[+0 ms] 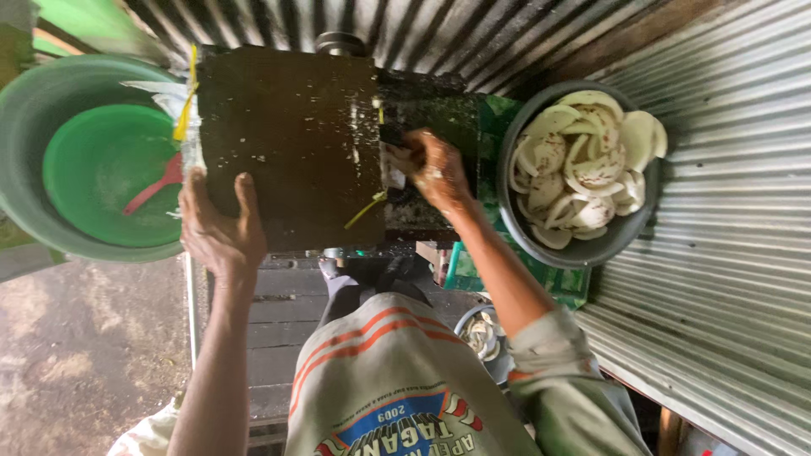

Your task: The person grates sliced white vegetables, likely eggplant, using a manual grater. They pick up slices from a metal bowl, rub them against the grater, and place the grated pieces into a green basin.

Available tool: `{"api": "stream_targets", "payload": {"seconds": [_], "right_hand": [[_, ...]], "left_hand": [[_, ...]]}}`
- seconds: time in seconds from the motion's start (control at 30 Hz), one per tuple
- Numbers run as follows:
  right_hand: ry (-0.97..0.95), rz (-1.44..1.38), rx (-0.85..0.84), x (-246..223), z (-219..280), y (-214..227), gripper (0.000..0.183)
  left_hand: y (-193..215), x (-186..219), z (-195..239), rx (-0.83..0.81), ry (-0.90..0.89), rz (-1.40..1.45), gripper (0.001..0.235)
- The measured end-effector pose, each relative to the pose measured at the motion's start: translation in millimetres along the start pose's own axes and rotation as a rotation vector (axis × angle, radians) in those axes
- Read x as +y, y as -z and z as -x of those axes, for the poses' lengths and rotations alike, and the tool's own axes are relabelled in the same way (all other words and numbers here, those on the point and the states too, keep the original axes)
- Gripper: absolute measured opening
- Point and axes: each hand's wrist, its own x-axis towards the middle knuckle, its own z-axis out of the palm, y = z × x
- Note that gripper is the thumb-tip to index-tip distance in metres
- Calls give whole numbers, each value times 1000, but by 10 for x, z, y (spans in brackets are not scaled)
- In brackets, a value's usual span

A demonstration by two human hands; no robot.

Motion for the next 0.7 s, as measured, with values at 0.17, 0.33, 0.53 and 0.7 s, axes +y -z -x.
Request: {"api": "stream_targets", "payload": {"seconds": [0.17, 0.33, 0.53, 0.7], "right_hand": [[-109, 531, 186, -28, 145, 105, 31], [202, 868, 87, 60, 54, 41, 23], [113, 600, 186, 70, -23, 12, 4], [233, 997, 174, 18, -11, -58, 10]], "left_hand": [[18, 5, 22, -37, 40, 62, 77], [31, -18, 5, -18, -7, 53, 76], [11, -36, 2, -29, -15, 30, 76], [6, -28, 33, -27, 0, 39, 74]]}}
